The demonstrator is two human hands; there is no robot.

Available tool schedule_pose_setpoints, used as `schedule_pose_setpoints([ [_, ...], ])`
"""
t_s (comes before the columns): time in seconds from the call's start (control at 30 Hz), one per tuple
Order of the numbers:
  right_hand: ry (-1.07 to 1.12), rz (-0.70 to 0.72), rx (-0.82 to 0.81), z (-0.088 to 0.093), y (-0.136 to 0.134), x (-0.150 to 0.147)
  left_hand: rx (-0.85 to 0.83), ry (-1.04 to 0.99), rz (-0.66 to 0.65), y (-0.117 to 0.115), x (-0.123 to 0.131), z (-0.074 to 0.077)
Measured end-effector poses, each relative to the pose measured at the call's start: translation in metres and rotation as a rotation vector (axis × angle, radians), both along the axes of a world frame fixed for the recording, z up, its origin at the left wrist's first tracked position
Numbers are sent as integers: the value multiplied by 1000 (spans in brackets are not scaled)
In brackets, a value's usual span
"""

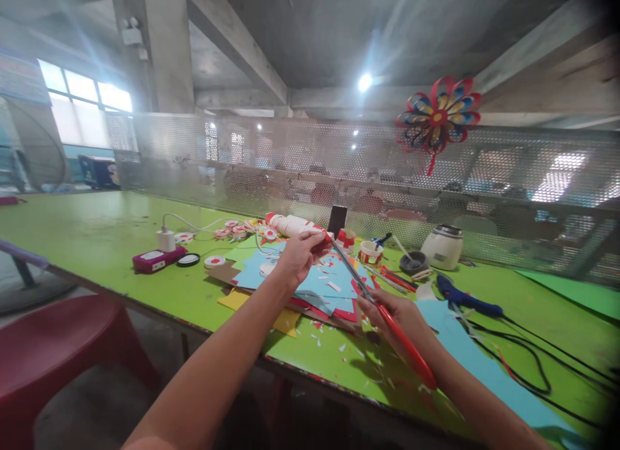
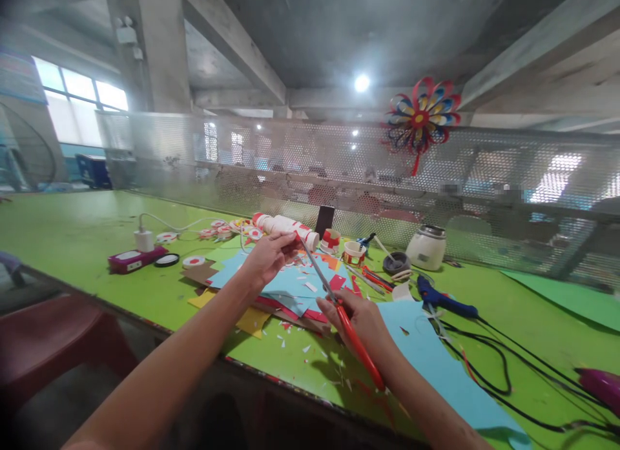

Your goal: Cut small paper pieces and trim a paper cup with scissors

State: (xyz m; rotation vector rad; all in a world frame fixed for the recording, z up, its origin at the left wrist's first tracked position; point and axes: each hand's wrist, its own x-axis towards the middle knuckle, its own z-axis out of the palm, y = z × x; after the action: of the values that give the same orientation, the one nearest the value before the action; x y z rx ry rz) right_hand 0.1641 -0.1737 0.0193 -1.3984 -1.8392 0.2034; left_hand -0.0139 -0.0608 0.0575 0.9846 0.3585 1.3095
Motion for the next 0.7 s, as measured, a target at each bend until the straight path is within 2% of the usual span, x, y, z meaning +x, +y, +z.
schedule_pose_setpoints([
  [0.27,11,-3,-35,1,-1,1,-8,2,2,2,3,-3],
  [0.5,142,-38,1,1,-1,-1,21,53,-12,-2,8,-5],
  [0.6,234,-49,38,4,-2,0,46,143,-86,-8,13,-9],
  [0.7,323,-36,63,6,-3,2,138,353,-209,-17,21,-14],
])
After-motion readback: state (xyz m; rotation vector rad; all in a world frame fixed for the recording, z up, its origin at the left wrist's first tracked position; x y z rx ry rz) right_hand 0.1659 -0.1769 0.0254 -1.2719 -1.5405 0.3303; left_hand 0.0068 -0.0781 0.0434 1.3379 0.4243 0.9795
